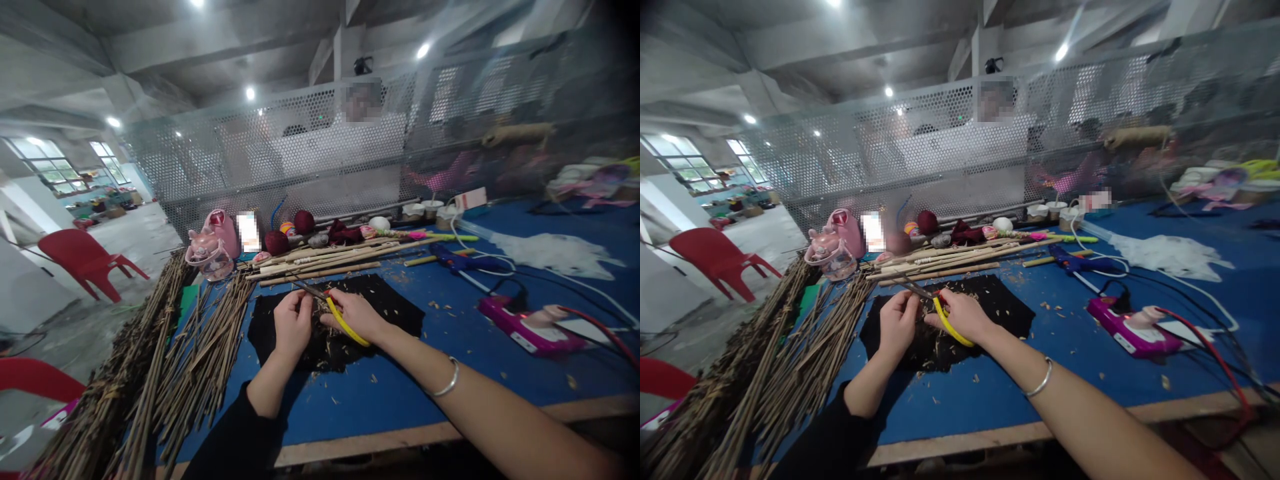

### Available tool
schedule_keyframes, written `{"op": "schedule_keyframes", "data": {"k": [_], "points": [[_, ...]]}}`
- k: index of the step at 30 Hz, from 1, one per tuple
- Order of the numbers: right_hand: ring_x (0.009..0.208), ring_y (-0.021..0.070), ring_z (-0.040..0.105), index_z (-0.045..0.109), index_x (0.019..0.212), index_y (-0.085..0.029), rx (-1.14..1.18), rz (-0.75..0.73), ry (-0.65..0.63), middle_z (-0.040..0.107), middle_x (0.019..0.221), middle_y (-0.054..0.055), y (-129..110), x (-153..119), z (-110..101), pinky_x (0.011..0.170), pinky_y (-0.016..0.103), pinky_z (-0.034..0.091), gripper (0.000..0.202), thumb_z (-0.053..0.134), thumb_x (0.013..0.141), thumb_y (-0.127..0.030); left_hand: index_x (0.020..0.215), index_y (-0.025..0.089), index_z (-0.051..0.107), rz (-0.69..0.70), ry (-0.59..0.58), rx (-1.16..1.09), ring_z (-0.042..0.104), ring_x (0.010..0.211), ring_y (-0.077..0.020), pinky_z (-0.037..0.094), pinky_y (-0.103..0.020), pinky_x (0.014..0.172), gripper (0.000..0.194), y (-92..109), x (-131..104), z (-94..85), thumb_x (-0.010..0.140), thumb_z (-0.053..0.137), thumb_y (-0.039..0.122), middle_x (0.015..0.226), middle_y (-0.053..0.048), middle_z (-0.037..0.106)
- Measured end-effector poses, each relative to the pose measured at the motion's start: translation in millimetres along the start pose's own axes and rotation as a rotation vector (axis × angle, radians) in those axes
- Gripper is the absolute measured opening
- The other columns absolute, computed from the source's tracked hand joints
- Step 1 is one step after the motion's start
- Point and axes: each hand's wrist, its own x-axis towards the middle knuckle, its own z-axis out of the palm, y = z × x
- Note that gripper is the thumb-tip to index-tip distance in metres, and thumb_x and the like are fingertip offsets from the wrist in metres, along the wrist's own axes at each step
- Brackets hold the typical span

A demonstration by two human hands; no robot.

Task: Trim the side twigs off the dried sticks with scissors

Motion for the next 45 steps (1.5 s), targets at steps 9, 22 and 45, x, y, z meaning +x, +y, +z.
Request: {"op": "schedule_keyframes", "data": {"k": [9,22,45], "points": [[0.054,0.0094,0.041,0.051,0.072,-0.018,0.064,0.018,0.012,0.051,0.062,-0.002,5,1,3,0.049,0.019,0.025,0.031,0.053,0.073,-0.049,0.075,0.014,0.060,0.008,-0.003,0.022,0.053,0.066,-0.0130,0.041,-0.024,0.064,0.022,-4,1,-0.3,0.080,0.045,0.030,0.070,-0.004,0.061],[0.066,0.0152,0.054,0.047,0.088,-0.020,0.021,0.000,0.023,0.057,0.072,0.001,-1,-2,4,0.056,0.021,0.030,0.036,0.055,0.071,-0.050,0.078,0.014,0.062,-0.036,0.005,-0.054,0.052,0.061,-0.0119,0.041,-0.021,0.060,0.021,-1,0,0.5,0.079,0.046,0.028,0.066,-0.002,0.060],[0.052,0.0088,0.039,0.050,0.066,-0.017,0.137,0.041,0.040,0.048,0.057,-0.003,4,2,10,0.048,0.019,0.028,0.034,0.050,0.073,-0.051,0.073,0.015,0.057,0.038,0.067,0.066,0.052,0.063,-0.0120,0.039,-0.022,0.062,0.022,4,2,-3.4,0.081,0.044,0.030,0.067,-0.002,0.058]]}}
